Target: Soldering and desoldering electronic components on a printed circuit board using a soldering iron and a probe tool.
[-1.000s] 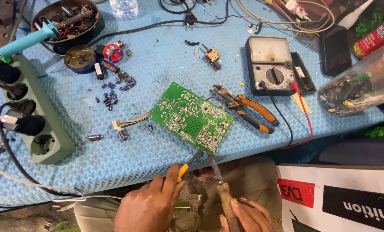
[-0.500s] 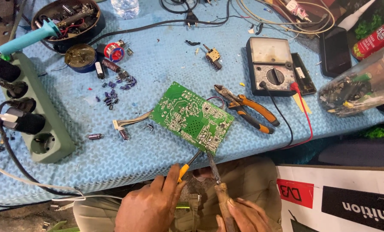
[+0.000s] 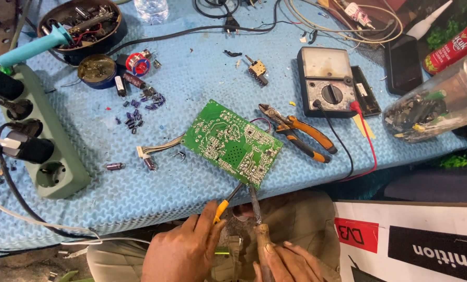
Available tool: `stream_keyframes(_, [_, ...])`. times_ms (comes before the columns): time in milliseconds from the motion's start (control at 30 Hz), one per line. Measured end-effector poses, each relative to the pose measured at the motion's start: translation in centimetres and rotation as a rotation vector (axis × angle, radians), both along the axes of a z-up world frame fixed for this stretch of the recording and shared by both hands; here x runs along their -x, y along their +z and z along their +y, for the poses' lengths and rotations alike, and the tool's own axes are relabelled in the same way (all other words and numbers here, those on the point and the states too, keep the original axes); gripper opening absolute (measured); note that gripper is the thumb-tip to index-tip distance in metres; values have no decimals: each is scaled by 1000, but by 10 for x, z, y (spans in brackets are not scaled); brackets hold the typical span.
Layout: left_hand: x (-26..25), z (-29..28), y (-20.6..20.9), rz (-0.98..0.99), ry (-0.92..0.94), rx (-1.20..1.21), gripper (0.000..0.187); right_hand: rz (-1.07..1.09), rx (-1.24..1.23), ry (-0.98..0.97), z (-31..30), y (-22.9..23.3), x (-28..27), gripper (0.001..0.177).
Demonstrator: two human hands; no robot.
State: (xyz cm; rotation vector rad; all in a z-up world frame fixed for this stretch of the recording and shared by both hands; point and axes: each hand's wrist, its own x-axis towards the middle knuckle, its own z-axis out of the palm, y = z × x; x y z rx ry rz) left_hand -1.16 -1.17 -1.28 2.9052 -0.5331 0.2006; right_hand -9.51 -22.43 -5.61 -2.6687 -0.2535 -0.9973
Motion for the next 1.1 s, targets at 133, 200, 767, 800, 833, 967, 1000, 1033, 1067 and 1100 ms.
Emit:
stream_keyframes(133, [1, -3, 3, 74, 35, -1, 51, 36, 34, -3, 3, 8, 0, 36])
stream_keyframes(200, [3, -4, 1, 70, 53, -1, 50, 32, 26, -9, 3, 4, 0, 37])
stream_keyframes(767, [-2, 4, -7, 193, 87, 272, 47, -40, -99, 166, -59, 16, -31, 63])
stream_keyframes(800, [-2, 5, -6, 200, 75, 304, 45, 76, -56, 137, -49, 48, -42, 57])
stream_keyframes(833, [-3, 5, -6, 207, 62, 336, 44, 191, -11, 105, -38, 81, -51, 54])
stream_keyframes(967, [-7, 8, 3, 263, 32, 353, 39, 12, -412, 305, 22, 147, -103, 41])
stream_keyframes(1000, [-9, 9, 3, 315, 21, 361, 38, -29, -450, 365, 35, 154, -119, 35])
stream_keyframes(1033, [-10, 9, 4, 366, 10, 369, 36, -70, -487, 425, 49, 161, -135, 29])
stream_keyframes(1067, [-11, 11, 2, 357, 20, 374, 36, -73, -483, 438, 60, 167, -148, 29])
stream_keyframes(1100, [-12, 13, 0, 353, -13, 416, 35, 18, -472, 465, 71, 172, -160, 33])
